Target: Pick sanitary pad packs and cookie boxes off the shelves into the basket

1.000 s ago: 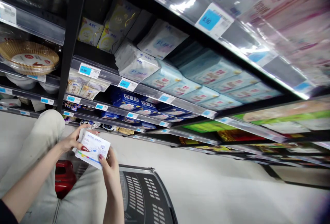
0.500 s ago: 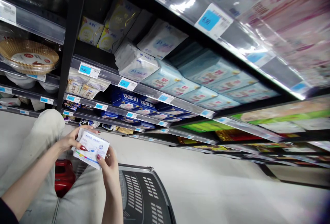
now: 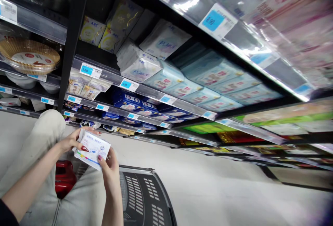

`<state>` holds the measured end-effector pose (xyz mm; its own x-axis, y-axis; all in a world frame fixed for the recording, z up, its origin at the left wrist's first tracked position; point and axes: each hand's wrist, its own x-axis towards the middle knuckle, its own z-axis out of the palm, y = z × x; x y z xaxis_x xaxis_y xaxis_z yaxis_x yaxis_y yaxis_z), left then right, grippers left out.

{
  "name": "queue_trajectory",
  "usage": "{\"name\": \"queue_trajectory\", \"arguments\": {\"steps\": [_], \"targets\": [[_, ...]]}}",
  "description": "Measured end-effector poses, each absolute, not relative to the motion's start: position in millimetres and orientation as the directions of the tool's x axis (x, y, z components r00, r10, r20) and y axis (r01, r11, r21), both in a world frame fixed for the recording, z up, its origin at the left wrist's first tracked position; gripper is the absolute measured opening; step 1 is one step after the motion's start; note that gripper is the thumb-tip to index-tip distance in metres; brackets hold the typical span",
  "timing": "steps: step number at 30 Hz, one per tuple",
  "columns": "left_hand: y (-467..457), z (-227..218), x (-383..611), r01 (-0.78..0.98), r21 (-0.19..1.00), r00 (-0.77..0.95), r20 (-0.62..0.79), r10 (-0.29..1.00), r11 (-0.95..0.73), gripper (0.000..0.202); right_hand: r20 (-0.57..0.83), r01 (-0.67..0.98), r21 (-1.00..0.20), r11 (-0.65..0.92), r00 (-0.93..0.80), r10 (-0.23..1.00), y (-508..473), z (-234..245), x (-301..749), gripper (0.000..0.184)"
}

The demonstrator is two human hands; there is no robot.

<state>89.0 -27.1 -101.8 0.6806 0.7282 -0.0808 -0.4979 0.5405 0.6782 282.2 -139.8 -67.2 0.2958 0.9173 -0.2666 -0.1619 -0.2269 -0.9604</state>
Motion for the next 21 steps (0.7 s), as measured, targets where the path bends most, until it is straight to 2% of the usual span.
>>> {"name": "queue_trajectory", "arguments": {"steps": [16,21], "targets": [[-27.1,-100.7,87.6,-0.488,0.690,0.691,-0.070,0.720,0.535,0.081,-0.274,-0.188,-0.957,-0.222,0.324,0.906,-144.5,-78.1,282.3,0.075],[-27.6,-100.6,89.7,-0.527,0.663,0.708,-0.004,0.706,0.532,0.090,-0.229,-0.214,-0.960,-0.182,0.220,0.948,-146.5,-64.4,280.5,0.086]]}}
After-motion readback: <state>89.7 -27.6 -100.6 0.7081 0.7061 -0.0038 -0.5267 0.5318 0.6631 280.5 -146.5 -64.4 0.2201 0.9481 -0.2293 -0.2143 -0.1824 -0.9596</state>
